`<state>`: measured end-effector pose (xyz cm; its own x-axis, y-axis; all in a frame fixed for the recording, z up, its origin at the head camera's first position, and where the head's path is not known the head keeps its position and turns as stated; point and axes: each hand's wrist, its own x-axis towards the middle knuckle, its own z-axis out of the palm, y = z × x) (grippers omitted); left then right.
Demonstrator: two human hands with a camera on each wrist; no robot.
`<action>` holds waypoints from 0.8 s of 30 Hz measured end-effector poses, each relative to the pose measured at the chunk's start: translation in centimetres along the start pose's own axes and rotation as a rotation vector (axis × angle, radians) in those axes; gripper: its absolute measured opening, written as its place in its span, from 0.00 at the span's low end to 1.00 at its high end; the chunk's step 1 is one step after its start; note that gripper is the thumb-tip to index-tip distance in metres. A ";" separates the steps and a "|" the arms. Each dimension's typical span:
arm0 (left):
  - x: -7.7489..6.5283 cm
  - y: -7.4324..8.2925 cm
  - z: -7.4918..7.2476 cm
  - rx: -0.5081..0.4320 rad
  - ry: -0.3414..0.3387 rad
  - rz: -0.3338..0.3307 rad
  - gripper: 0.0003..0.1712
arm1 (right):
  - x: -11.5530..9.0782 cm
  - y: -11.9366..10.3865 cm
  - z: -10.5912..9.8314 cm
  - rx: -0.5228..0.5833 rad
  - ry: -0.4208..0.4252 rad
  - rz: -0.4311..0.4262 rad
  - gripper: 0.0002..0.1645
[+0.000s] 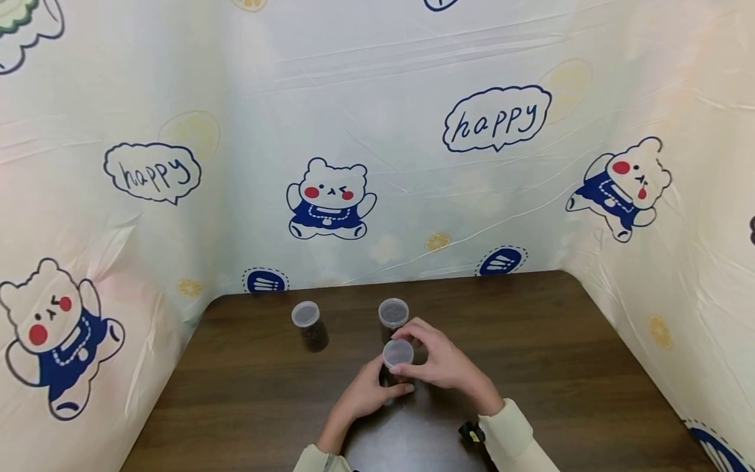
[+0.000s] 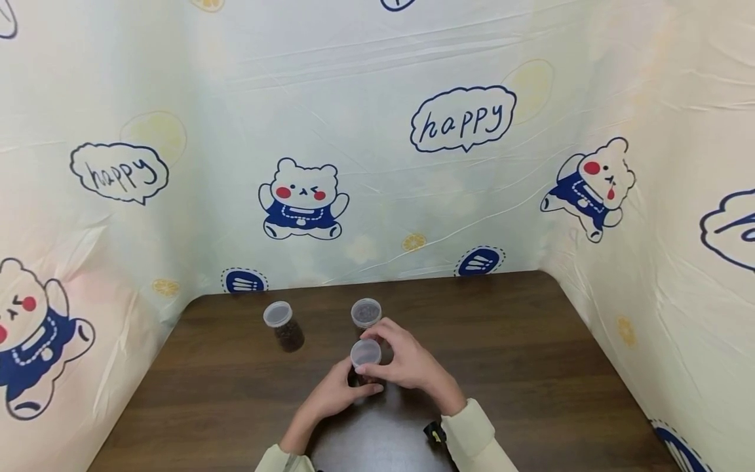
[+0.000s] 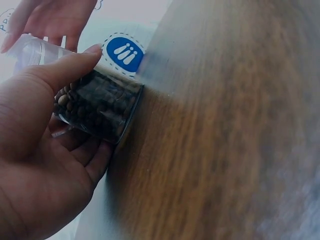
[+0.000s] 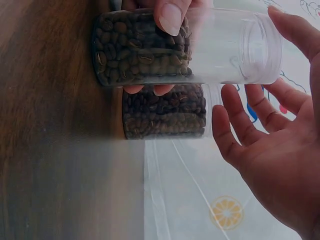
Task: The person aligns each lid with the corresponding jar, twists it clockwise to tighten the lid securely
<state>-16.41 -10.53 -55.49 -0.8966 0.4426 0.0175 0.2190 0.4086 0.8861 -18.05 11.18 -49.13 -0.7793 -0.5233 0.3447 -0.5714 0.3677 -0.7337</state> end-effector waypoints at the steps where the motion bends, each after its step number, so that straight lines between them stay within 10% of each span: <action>1: 0.0 0.0 0.0 0.001 0.000 -0.001 0.36 | 0.0 0.0 0.1 -0.007 0.005 0.000 0.27; 24: 0.0 0.0 -0.2 0.005 0.001 -0.009 0.31 | -0.1 -0.3 -0.1 -0.075 -0.028 -0.003 0.29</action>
<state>-16.46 -10.67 -55.41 -0.8986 0.4386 0.0102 0.2132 0.4163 0.8839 -17.81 11.17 -48.88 -0.7708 -0.5453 0.3296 -0.5921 0.4220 -0.6865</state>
